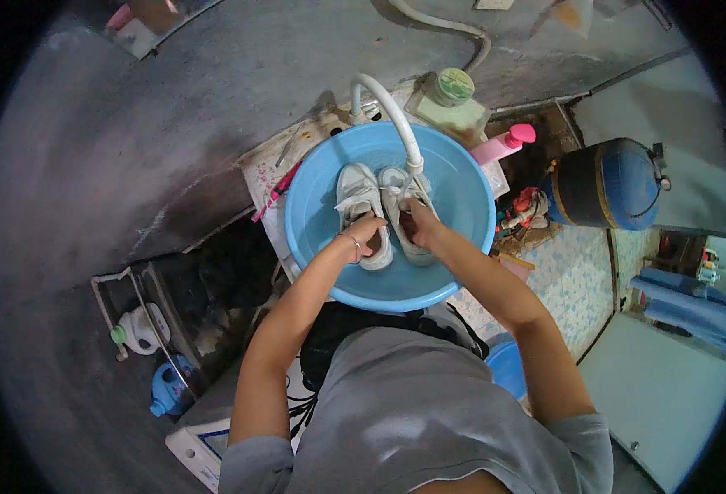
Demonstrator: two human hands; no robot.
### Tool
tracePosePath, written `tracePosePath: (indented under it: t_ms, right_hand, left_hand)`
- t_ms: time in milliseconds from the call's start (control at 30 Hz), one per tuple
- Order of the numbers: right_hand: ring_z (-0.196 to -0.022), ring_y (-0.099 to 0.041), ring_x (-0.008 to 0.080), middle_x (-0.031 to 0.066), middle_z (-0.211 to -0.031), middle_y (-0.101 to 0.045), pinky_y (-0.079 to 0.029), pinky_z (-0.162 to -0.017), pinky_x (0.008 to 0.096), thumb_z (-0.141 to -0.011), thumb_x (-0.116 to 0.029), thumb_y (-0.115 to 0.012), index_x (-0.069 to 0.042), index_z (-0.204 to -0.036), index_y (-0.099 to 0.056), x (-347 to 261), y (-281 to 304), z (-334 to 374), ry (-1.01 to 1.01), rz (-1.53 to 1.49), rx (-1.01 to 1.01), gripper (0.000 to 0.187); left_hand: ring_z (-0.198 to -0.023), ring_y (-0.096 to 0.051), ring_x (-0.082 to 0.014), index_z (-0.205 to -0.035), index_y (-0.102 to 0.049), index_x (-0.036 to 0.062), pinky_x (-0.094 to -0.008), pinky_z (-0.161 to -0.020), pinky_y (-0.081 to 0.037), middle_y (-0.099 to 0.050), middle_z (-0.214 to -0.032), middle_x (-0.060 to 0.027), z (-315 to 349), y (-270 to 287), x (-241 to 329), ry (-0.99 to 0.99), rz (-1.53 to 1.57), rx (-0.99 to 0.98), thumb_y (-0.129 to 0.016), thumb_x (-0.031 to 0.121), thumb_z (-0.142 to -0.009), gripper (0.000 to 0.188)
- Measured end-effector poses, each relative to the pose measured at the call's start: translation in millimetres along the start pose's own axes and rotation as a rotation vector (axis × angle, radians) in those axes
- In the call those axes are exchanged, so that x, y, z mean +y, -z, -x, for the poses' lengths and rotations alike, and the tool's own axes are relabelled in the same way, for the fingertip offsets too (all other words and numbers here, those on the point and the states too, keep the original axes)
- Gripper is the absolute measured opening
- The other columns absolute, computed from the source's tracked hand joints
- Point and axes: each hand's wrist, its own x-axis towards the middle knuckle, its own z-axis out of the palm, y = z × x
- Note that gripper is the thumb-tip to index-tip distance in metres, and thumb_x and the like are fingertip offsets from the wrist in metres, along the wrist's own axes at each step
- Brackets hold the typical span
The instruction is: The person washes a pair of white sneakers in a blue basin filled with water. They scrub the shoes with a brush, apply liquid detergent, and remove the laces from one shoe to clean it more thoroughly.
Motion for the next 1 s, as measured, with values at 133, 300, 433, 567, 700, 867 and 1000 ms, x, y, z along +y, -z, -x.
tracePosePath:
  t_ms: [133,300,433,567,700,867,1000]
  right_hand:
    - [-0.077,-0.056,0.0213,0.0094,-0.087,-0.059,-0.047,-0.069,0.0387,-0.087,-0.021,-0.046,-0.004,-0.091,-0.059,13,-21,15,0.086,-0.079,0.087,0.021]
    - [-0.066,-0.051,0.0174,0.0035,-0.078,-0.054,-0.044,-0.058,0.032,-0.084,-0.023,-0.053,-0.011,-0.078,-0.054,24,-43,54,0.07,-0.132,0.09,0.013]
    - [-0.071,-0.052,0.0202,0.0053,-0.082,-0.055,-0.045,-0.064,0.0333,-0.085,-0.024,-0.053,-0.008,-0.086,-0.056,26,-22,60,0.037,-0.083,0.057,0.016]
    - [-0.082,-0.052,0.0204,0.0047,-0.09,-0.056,-0.042,-0.078,0.0357,-0.081,-0.024,-0.056,-0.008,-0.091,-0.057,20,-9,67,0.038,-0.127,0.032,0.019]
    - [-0.094,-0.052,0.0211,0.0053,-0.097,-0.056,-0.037,-0.089,0.035,-0.081,-0.022,-0.054,-0.009,-0.1,-0.054,21,5,59,0.074,-0.21,-0.033,0.024]
    - [-0.092,-0.055,0.0233,0.007,-0.095,-0.059,-0.042,-0.084,0.0352,-0.077,-0.019,-0.055,-0.008,-0.101,-0.054,6,17,72,0.159,-0.296,-0.084,0.027]
    - [-0.102,-0.056,0.028,0.0118,-0.108,-0.06,-0.04,-0.095,0.0406,-0.083,-0.021,-0.042,-0.005,-0.101,-0.056,-5,17,78,0.094,-0.442,-0.202,0.028]
  left_hand:
    - [-0.134,-0.018,-0.0337,-0.136,-0.032,0.0231,-0.057,-0.099,-0.023,-0.017,-0.147,-0.0088,20,-10,-4,0.026,0.209,-0.152,-0.058,0.028,-0.083,0.059]
    - [-0.137,-0.012,-0.0339,-0.14,-0.028,0.0218,-0.0606,-0.103,-0.011,-0.012,-0.15,-0.0073,24,-2,-15,-0.01,0.235,-0.089,-0.059,0.031,-0.082,0.066]
    - [-0.137,-0.013,-0.0326,-0.139,-0.03,0.0204,-0.065,-0.102,-0.006,-0.013,-0.149,-0.0073,28,0,-16,-0.05,0.261,-0.108,-0.06,0.035,-0.081,0.067]
    - [-0.136,-0.015,-0.0283,-0.137,-0.034,0.0192,-0.0652,-0.102,-0.009,-0.017,-0.148,-0.0069,39,1,-16,-0.107,0.356,-0.127,-0.058,0.037,-0.083,0.061]
    - [-0.136,-0.017,-0.0242,-0.137,-0.035,0.0188,-0.064,-0.101,-0.013,-0.022,-0.146,-0.0032,21,6,-24,-0.101,0.333,-0.045,-0.056,0.04,-0.085,0.06]
    - [-0.137,-0.015,-0.0253,-0.138,-0.032,0.0169,-0.0643,-0.102,-0.009,-0.02,-0.148,-0.0014,30,2,-18,-0.101,0.371,-0.071,-0.052,0.044,-0.086,0.062]
    - [-0.138,-0.013,-0.0262,-0.139,-0.031,0.0146,-0.0638,-0.102,-0.009,-0.018,-0.149,-0.0011,31,3,-17,-0.11,0.338,-0.054,-0.05,0.046,-0.086,0.065]
